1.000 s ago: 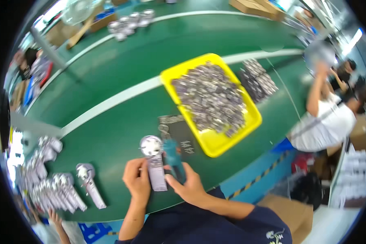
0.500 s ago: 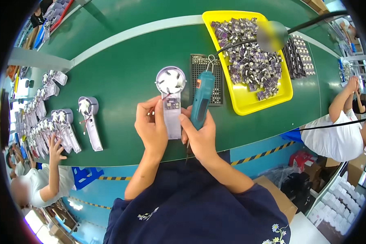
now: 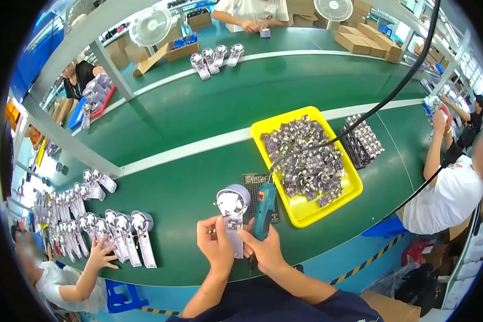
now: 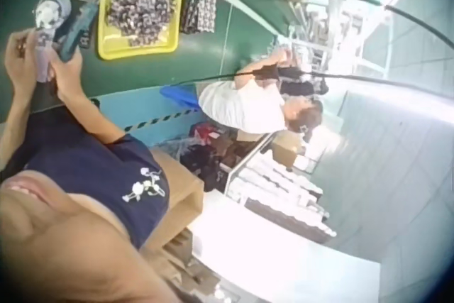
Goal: Assembling handheld fans on a production line using an electric screwdriver to secure components.
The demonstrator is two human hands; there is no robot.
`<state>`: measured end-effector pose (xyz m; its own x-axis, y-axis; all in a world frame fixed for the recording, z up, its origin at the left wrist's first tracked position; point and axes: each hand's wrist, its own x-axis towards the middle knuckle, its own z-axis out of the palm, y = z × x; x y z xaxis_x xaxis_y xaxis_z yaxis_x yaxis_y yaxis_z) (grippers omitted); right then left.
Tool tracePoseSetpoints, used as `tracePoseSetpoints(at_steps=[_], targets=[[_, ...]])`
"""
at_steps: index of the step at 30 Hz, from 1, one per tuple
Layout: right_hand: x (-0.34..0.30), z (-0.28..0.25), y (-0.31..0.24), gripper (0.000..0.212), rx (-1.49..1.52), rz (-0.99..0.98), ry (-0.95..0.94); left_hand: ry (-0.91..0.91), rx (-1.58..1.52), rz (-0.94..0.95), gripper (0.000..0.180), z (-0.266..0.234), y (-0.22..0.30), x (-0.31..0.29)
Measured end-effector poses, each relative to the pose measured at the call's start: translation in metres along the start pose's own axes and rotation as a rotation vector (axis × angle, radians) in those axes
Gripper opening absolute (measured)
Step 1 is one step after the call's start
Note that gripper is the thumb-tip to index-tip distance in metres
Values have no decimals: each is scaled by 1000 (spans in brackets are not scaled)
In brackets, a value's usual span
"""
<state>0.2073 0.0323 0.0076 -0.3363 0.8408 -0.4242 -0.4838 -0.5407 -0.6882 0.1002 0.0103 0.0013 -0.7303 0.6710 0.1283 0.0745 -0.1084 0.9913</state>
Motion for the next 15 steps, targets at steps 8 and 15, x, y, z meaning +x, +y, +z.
tracePoseSetpoints(at_steps=[8, 15], targets=[[13, -3, -13, 32, 16, -41, -19, -28, 54, 54, 10, 19, 12, 5], [48, 18, -47, 27, -10, -141, -58, -92, 184, 78, 16, 48, 42, 43]])
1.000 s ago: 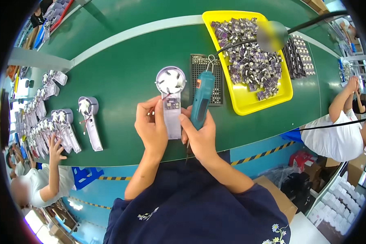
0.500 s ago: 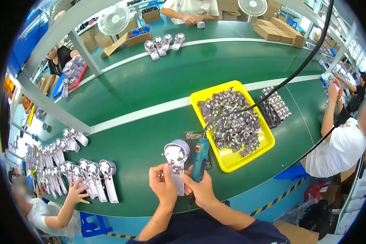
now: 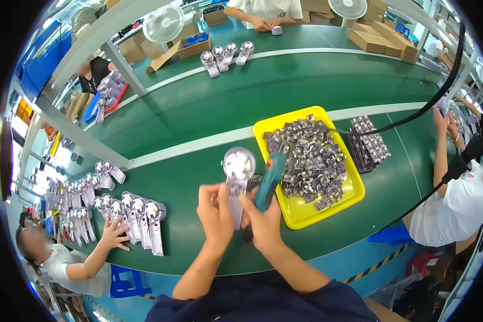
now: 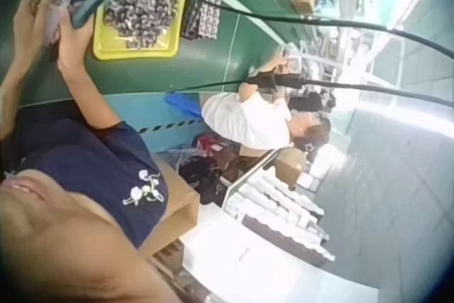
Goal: Assembling handheld fans on a production line using an electric screwdriver to secure components.
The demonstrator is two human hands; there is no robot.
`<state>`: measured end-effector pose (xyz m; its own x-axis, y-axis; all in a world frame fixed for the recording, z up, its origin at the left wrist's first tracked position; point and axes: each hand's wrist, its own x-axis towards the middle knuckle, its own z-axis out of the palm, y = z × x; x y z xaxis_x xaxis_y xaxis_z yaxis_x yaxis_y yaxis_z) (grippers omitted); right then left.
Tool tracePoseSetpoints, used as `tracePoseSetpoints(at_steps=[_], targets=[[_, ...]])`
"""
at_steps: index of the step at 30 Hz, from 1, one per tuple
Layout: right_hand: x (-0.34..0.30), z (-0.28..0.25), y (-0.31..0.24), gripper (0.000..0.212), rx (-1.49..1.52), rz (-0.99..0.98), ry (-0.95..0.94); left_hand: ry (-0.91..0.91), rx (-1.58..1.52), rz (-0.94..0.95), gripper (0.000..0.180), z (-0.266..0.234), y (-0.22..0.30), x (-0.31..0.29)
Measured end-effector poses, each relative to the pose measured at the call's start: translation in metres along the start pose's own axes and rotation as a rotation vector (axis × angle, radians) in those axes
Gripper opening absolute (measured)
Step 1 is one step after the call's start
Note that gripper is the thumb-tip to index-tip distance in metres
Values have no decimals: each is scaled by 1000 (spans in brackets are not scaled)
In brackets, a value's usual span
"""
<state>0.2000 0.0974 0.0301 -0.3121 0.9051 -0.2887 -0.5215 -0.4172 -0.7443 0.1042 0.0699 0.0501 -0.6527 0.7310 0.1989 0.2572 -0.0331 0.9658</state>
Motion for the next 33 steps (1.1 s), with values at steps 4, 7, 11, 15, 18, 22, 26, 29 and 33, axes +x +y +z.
tracePoseSetpoints(at_steps=[4, 7, 11, 15, 18, 22, 26, 29, 33], targets=[[26, 21, -31, 24, 80, -34, 10, 113, 60, 282, 16, 22, 3, 65], [3, 11, -49, 18, 86, -79, 1, 205, 36, 395, 17, 35, 59, 148], [-36, -29, -33, 20, 53, -93, -59, 303, 124, 552, 22, 48, 76, 231], [-80, -103, -5, 27, -79, -57, -32, 192, 192, 320, 22, 70, -4, 267], [-90, -134, 16, 35, 88, -93, 19, 334, 275, 84, 24, 49, -86, 336], [-99, -134, 10, 39, 57, -121, 36, 531, 375, 16, 26, 43, -145, 432], [-70, -164, 36, 37, 43, -107, -65, 544, 391, 61, 24, 48, -175, 519], [-42, -199, 46, 40, 154, 175, -419, 527, 442, -83, 21, 78, -193, 548], [-60, -243, 35, 44, 282, 611, -831, 486, 437, -46, 19, 96, -201, 587]])
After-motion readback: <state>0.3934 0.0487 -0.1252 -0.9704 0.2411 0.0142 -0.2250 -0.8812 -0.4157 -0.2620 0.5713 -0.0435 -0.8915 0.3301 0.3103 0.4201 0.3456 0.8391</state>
